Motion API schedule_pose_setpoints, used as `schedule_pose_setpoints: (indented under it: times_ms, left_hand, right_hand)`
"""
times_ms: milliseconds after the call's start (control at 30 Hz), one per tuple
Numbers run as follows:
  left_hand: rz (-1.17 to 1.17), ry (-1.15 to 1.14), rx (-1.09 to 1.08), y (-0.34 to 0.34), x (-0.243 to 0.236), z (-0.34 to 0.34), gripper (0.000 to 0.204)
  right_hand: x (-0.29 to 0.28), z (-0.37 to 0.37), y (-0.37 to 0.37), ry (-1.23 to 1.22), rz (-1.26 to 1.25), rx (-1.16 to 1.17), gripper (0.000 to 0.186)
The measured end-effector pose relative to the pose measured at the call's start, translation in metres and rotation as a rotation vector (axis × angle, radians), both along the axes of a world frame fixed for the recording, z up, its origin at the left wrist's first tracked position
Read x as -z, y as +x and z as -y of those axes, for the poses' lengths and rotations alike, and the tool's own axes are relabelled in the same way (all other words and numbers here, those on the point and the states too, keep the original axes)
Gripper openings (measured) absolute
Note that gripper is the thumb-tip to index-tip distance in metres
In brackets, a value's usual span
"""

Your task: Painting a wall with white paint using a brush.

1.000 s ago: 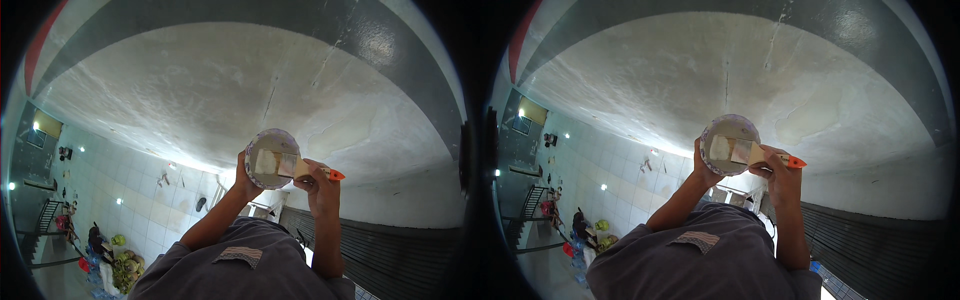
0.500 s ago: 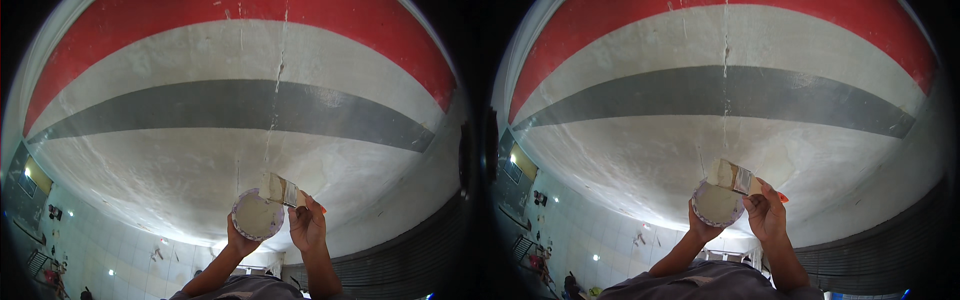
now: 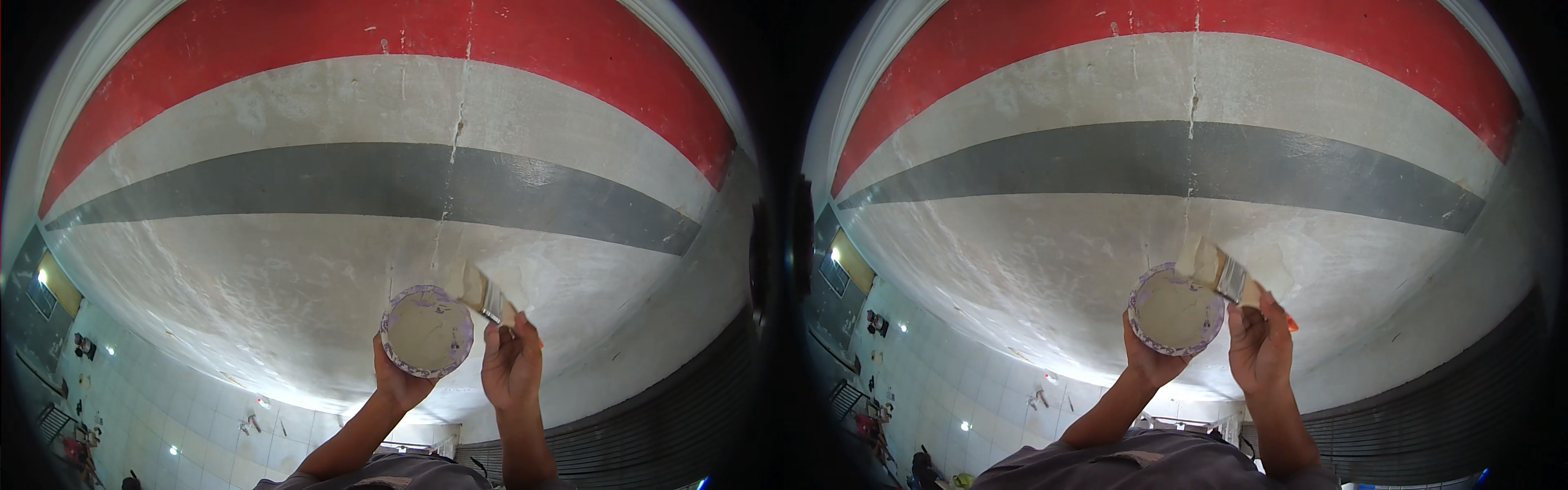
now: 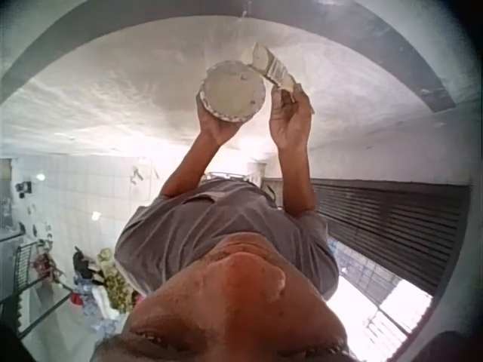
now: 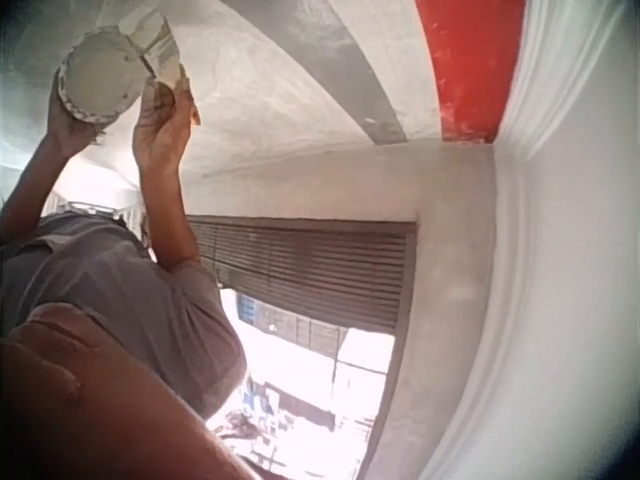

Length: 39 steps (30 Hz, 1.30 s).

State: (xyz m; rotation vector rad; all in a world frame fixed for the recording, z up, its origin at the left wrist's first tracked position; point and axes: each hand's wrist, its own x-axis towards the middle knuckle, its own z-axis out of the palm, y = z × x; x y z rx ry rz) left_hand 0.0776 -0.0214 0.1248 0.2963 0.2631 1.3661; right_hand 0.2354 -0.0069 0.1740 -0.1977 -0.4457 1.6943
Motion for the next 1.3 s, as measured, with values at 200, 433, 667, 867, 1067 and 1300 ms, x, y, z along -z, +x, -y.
schedule_pose_setpoints:
  times_ms: [200, 433, 667, 867, 1067, 1300]
  left_hand:
    - [0.008, -0.037, 0.001, -0.006, 0.012, 0.007, 0.078]
    - [0.062, -0.007, -0.003, -0.008, 0.029, 0.009, 0.077]
    - [0.053, -0.037, -0.056, -0.015, 0.046, 0.011, 0.071]
    - [0.068, -0.042, -0.056, -0.015, 0.049, 0.009, 0.071]
    - [0.062, -0.093, -0.055, -0.012, 0.041, 0.008, 0.072]
    - [0.061, -0.117, -0.013, -0.013, 0.046, 0.009, 0.074]
  right_hand:
    - [-0.067, -0.026, -0.014, 0.449, 0.325, 0.639, 0.037]
    - [-0.123, -0.055, -0.013, 1.601, 1.218, 1.672, 0.033]
    - [-0.081, -0.056, -0.028, 1.703, 1.551, 1.555, 0.034]
    - [-0.101, -0.045, -0.02, 1.5, 1.218, 1.126, 0.033]
    - [-0.169, -0.049, 0.008, 1.324, 1.272, 1.44, 0.026]
    - [-0.16, -0.056, -0.008, 1.751, 1.538, 1.664, 0.034]
